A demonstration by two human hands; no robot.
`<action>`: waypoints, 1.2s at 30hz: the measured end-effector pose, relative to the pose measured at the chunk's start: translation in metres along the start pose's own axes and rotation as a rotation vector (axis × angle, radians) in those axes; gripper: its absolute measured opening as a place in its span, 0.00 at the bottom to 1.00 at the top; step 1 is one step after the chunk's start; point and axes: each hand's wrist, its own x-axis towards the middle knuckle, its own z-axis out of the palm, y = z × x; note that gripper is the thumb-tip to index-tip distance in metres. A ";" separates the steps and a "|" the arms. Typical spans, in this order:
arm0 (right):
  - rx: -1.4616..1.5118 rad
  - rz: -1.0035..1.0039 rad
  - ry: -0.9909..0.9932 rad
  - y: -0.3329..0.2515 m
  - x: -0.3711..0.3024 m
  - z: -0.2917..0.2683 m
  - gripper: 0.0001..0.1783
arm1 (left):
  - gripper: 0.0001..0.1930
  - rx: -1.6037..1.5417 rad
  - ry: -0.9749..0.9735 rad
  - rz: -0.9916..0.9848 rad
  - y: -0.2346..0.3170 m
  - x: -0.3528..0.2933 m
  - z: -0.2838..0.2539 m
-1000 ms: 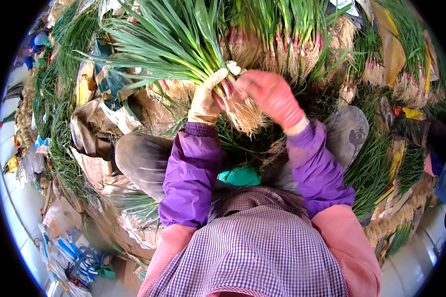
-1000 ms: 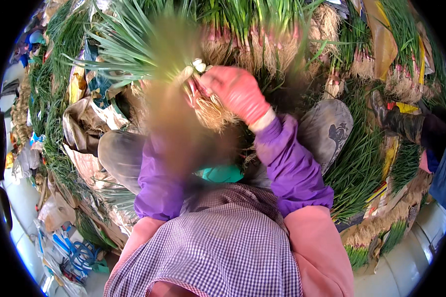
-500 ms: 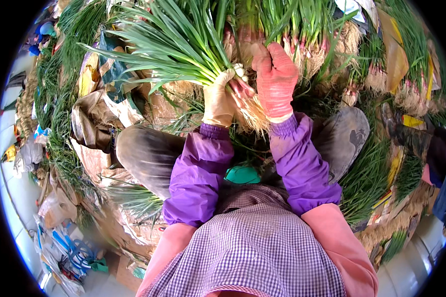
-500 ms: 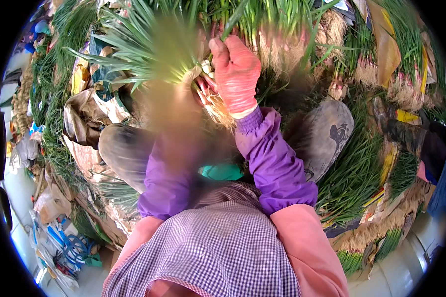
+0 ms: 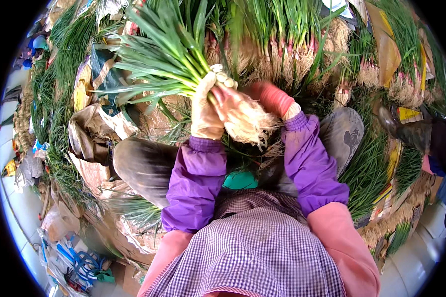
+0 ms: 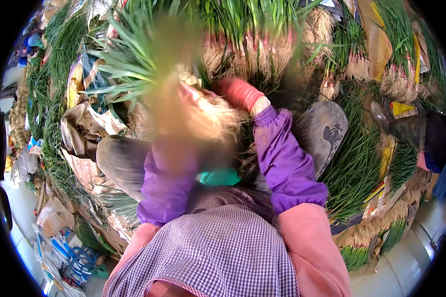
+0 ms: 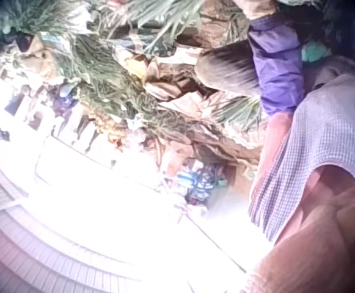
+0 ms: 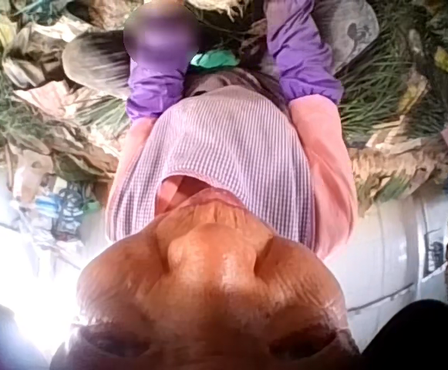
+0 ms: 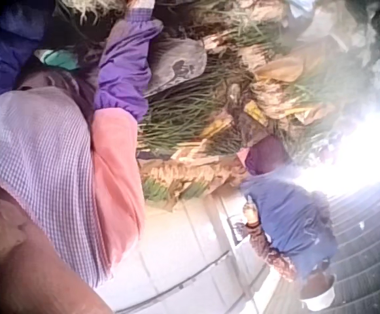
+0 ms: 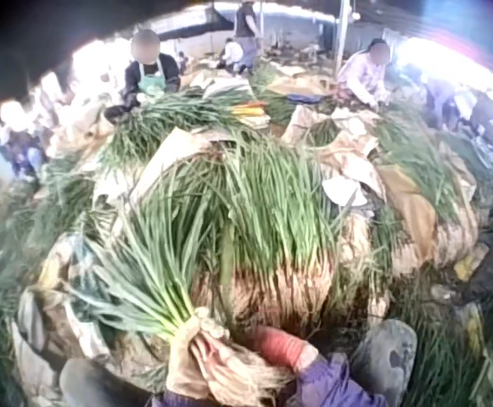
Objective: The person sits on the floor and repeatedly gathers green onions, aligns the roots, and ties them into bundles using rubber bands. The person places the finished bundles aside and continues the process with new bunches.
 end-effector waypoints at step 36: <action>1.784 0.610 0.461 -0.085 0.007 -0.050 0.10 | 0.09 0.357 0.154 -0.062 0.004 -0.031 0.007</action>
